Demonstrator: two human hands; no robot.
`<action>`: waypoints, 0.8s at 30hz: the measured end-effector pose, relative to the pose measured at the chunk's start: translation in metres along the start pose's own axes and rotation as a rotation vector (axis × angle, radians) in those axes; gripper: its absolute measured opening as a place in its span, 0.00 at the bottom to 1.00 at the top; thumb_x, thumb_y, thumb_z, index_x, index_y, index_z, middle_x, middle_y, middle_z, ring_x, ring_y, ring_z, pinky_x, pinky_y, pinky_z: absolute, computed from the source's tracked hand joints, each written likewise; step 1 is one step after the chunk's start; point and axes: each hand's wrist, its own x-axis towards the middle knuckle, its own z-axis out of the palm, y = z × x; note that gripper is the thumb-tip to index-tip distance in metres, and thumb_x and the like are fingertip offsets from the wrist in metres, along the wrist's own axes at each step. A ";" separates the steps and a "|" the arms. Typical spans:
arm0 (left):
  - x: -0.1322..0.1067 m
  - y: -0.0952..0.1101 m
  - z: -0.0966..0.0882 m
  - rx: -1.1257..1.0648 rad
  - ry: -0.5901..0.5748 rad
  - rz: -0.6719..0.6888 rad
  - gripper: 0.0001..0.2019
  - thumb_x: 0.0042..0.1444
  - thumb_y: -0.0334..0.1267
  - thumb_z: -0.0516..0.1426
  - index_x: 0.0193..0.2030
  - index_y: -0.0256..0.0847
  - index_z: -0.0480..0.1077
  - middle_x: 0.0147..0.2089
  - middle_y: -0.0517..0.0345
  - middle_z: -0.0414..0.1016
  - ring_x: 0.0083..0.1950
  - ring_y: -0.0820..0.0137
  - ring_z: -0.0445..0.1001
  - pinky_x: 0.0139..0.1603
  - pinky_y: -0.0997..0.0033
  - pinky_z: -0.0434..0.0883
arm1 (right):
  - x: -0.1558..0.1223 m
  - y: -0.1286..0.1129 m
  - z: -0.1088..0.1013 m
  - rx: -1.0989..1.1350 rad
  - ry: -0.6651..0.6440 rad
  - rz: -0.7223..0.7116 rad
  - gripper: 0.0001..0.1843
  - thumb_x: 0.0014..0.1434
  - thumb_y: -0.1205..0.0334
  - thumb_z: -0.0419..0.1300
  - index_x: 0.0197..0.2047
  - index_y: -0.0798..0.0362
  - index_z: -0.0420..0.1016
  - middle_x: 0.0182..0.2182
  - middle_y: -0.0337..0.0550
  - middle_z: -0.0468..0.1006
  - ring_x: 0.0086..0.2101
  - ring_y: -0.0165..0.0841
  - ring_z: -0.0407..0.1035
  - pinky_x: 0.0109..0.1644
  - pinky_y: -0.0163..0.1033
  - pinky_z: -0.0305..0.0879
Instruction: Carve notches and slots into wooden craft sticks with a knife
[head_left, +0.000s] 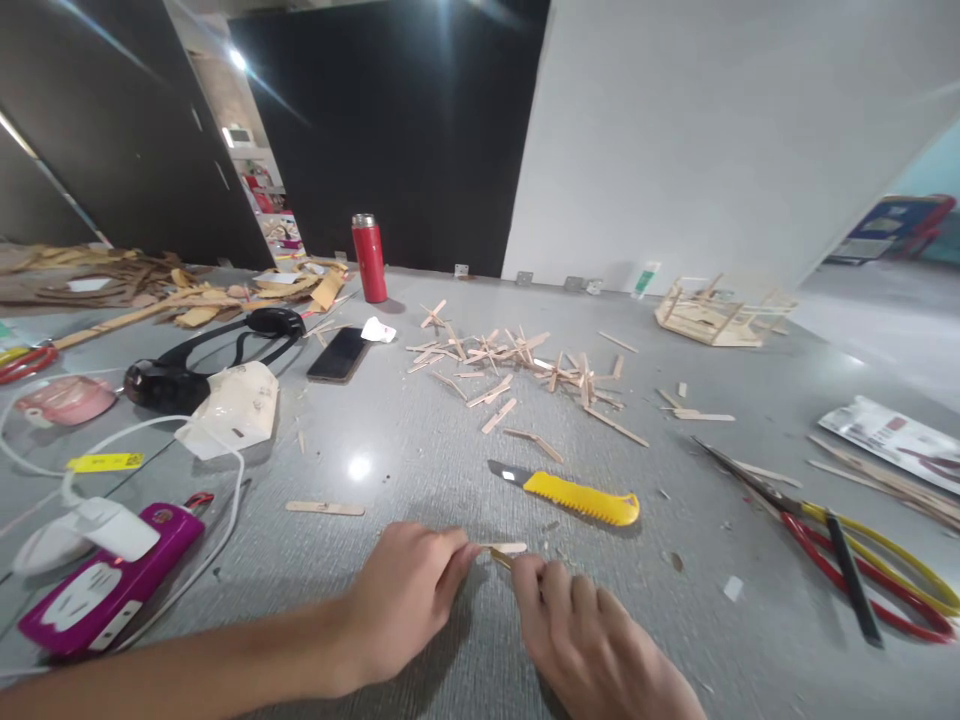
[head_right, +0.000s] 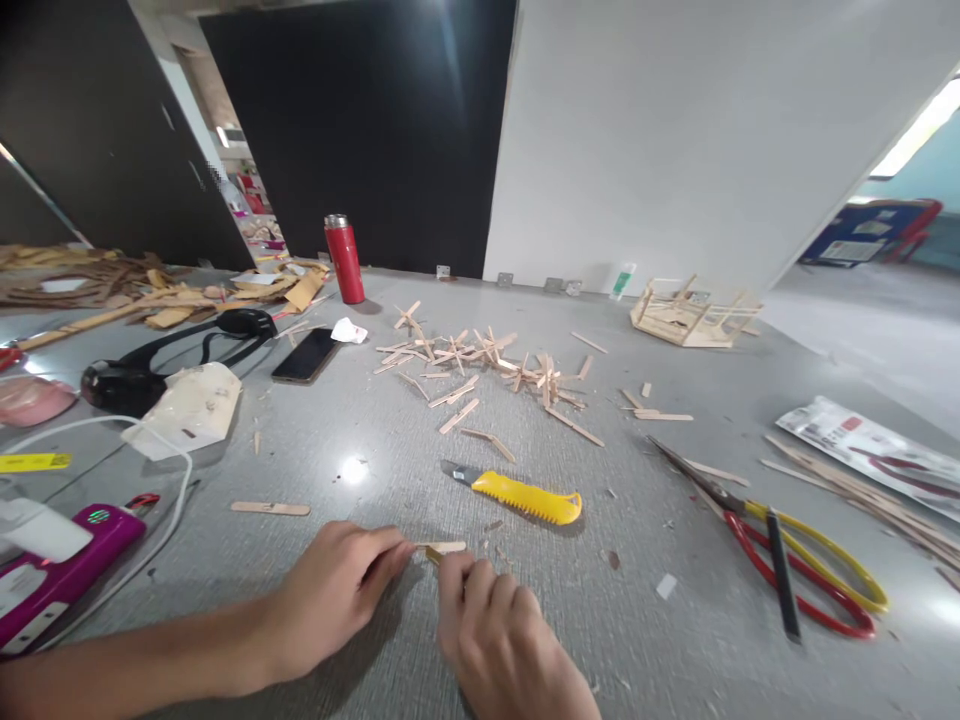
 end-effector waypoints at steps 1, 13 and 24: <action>0.000 0.000 0.001 -0.005 0.000 -0.002 0.25 0.73 0.46 0.43 0.28 0.39 0.69 0.23 0.56 0.72 0.22 0.71 0.63 0.28 0.67 0.50 | 0.000 0.002 0.001 0.012 0.014 -0.003 0.12 0.57 0.76 0.52 0.40 0.58 0.74 0.22 0.40 0.67 0.21 0.35 0.63 0.27 0.42 0.55; 0.012 -0.002 -0.021 -0.275 -0.056 0.010 0.23 0.72 0.44 0.46 0.27 0.38 0.66 0.21 0.66 0.58 0.22 0.76 0.55 0.27 0.74 0.52 | 0.011 0.053 0.025 0.272 0.202 -0.218 0.12 0.70 0.72 0.46 0.36 0.51 0.64 0.22 0.34 0.68 0.20 0.33 0.63 0.26 0.42 0.54; 0.001 0.031 -0.045 -0.771 -0.104 -0.172 0.22 0.73 0.53 0.42 0.41 0.39 0.68 0.21 0.66 0.62 0.21 0.76 0.57 0.23 0.78 0.57 | 0.011 0.069 0.007 0.600 0.157 0.242 0.13 0.76 0.62 0.42 0.50 0.56 0.65 0.24 0.37 0.78 0.15 0.27 0.68 0.17 0.33 0.58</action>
